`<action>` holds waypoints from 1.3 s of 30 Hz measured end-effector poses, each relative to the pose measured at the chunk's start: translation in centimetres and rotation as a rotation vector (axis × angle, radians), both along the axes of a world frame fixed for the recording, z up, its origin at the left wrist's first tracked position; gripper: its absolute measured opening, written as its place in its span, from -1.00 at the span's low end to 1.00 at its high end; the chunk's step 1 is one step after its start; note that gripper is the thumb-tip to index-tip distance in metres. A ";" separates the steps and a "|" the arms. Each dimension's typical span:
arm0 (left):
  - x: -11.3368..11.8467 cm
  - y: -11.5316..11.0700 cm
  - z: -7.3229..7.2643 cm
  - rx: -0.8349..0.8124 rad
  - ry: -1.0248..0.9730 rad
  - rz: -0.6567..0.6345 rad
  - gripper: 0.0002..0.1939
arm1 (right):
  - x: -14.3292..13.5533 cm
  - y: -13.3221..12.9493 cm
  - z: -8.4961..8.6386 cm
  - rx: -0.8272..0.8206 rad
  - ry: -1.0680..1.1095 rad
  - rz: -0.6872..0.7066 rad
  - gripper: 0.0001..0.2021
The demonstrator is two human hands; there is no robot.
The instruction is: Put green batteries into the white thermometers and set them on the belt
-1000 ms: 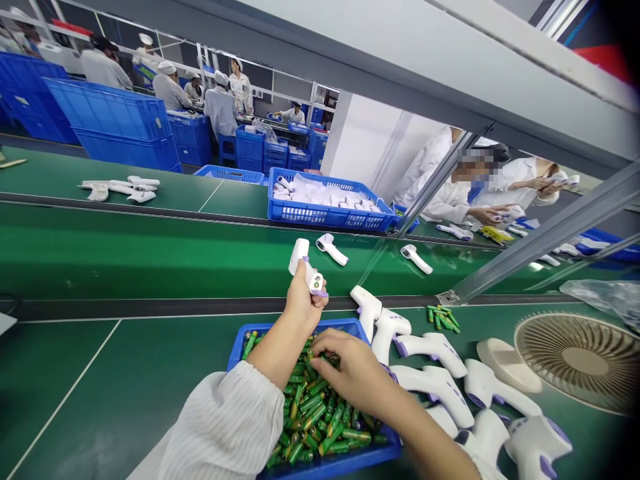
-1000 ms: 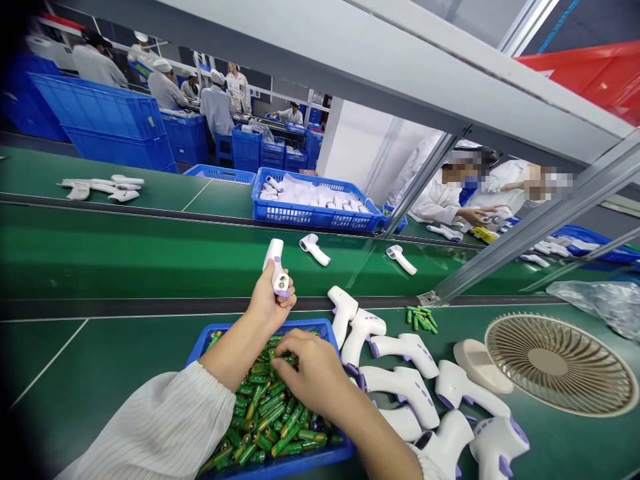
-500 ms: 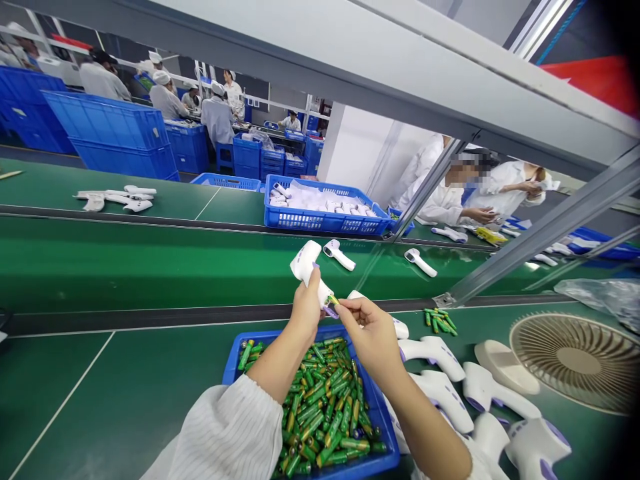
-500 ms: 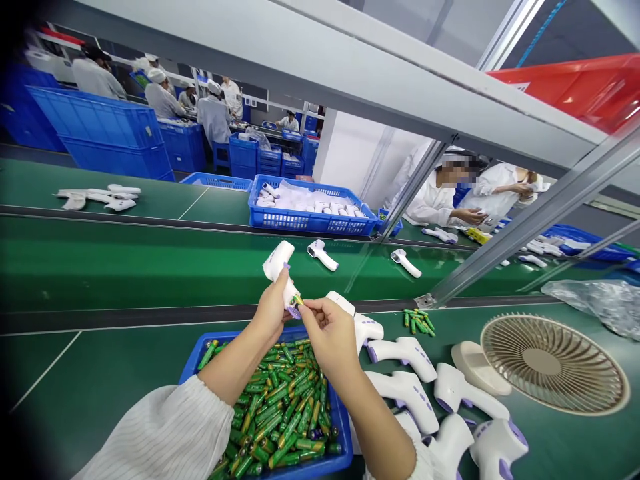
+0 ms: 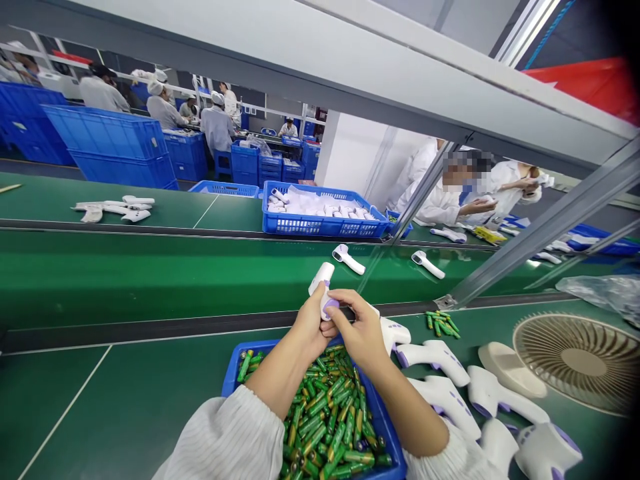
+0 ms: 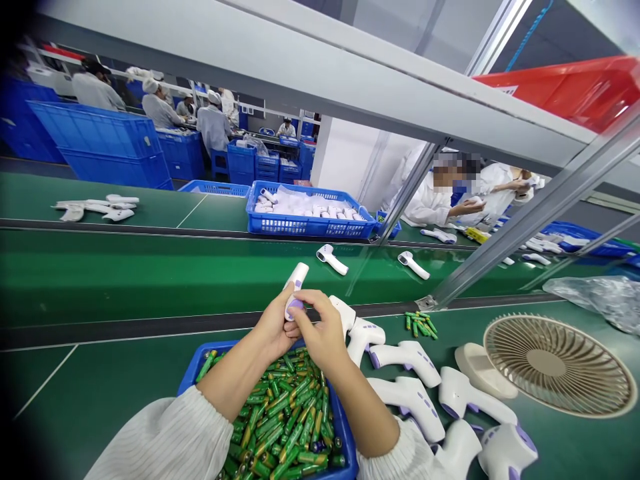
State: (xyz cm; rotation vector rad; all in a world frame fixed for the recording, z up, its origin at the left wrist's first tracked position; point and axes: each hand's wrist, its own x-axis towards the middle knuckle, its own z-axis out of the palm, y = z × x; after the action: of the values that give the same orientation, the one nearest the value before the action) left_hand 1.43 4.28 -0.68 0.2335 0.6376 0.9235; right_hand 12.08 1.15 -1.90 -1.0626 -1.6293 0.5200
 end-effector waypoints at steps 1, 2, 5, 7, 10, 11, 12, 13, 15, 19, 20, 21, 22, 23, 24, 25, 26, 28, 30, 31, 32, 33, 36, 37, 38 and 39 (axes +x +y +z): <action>0.1 -0.1 0.0 0.011 -0.001 0.002 -0.58 | -0.1 0.3 -0.3 -0.031 0.073 0.024 -0.86; 0.3 -0.1 -0.1 0.019 0.012 0.024 -0.60 | -0.2 0.6 -0.6 -0.062 0.147 0.057 -0.88; 0.6 -0.5 -0.1 0.021 0.115 0.116 -0.63 | -0.6 0.8 -1.1 -0.161 0.320 0.138 -0.88; 0.6 -0.6 -0.2 0.039 0.219 0.149 -0.62 | -0.7 0.6 -1.2 -0.223 0.351 0.152 -0.85; -0.2 0.4 -0.3 0.166 0.582 0.189 -0.65 | 0.5 0.3 -1.2 -0.255 0.224 0.072 -0.78; -0.6 1.1 -0.4 0.224 0.761 0.222 -0.68 | 1.4 0.3 -1.2 -0.254 0.142 -0.004 -0.74; -1.1 2.0 -0.5 0.274 0.944 0.258 -0.70 | 2.5 0.5 -1.3 -0.259 0.027 -0.098 -0.69; -1.7 3.0 -0.6 0.313 1.106 0.286 -0.71 | 3.6 0.7 -1.4 -0.273 -0.121 -0.200 -0.65; -2.9 5.1 -0.9 0.346 1.324 0.291 -0.70 | 6.0 1.3 -1.8 -0.339 -0.485 -0.373 -0.60; -5.7 8.3 -1.8 0.338 1.410 0.282 -0.64 | 8.6 2.5 -2.8 -0.501 -0.929 -0.440 -0.50; -6.3 8.7 -1.9 0.328 1.413 0.288 -0.62 | 8.7 2.7 -3.1 -0.517 -0.925 -0.432 -0.50; -6.7 8.8 -2.0 0.322 1.415 0.291 -0.61 | 8.8 3.0 -3.2 -0.523 -0.901 -0.423 -0.52; -6.8 8.7 -2.0 0.329 1.414 0.287 -0.62 | 8.8 3.2 -3.2 -0.522 -0.873 -0.416 -0.55; -6.6 8.4 -1.9 0.349 1.407 0.274 -0.65 | 8.8 3.5 -3.0 -0.514 -0.847 -0.416 -0.57; -6.1 7.8 -1.7 0.384 1.393 0.251 -0.70 | 8.8 3.8 -2.7 -0.503 -0.825 -0.423 -0.58; -5.3 6.9 -1.5 0.438 1.356 0.218 -0.75 | 8.7 4.0 -2.0 -0.490 -0.809 -0.435 -0.57; -4.2 5.8 -1.2 0.512 1.288 0.175 -0.77 | 8.6 4.2 -1.2 -0.462 -0.787 -0.458 -0.55; -1.6 3.0 -0.4 0.681 1.077 0.079 -0.69 | 7.7 4.2 1.2 -0.335 -0.692 -0.536 -0.52; 0.8 0.2 0.3 0.815 0.825 0.015 -0.52 | 6.1 3.4 4.0 -0.109 -0.507 -0.572 -0.49; 1.6 -0.8 0.7 0.832 0.719 0.032 -0.47 | 5.1 2.7 5.3 -0.005 -0.410 -0.528 -0.45; 2.2 -1.5 1.0 0.809 0.642 0.085 -0.47 | 4.1 1.7 6.5 0.059 -0.330 -0.427 -0.40; 2.3 -1.7 1.2 0.752 0.579 0.168 -0.50 | 3.2 0.7 7.4 0.084 -0.254 -0.314 -0.38; 1.0 -0.5 1.4 0.480 0.374 0.421 -0.65 | 1.5 -2.8 8.2 0.029 -0.148 -0.161 -0.61; 0.2 0.2 1.3 0.394 0.295 0.449 -0.68 | 1.4 -3.8 7.7 -0.024 -0.221 -0.124 -0.70; -0.6 1.0 1.2 0.313 0.221 0.457 -0.69 | 1.3 -4.5 6.9 -0.086 -0.359 -0.063 -0.78; -1.3 1.6 1.0 0.240 0.166 0.455 -0.69 | 1.2 -5.1 5.9 -0.154 -0.540 0.021 -0.83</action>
State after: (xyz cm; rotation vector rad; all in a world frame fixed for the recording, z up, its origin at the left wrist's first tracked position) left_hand 0.16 5.92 0.28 0.3925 0.7487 1.4324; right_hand 13.31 -3.92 4.01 -1.3841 -2.0953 0.3951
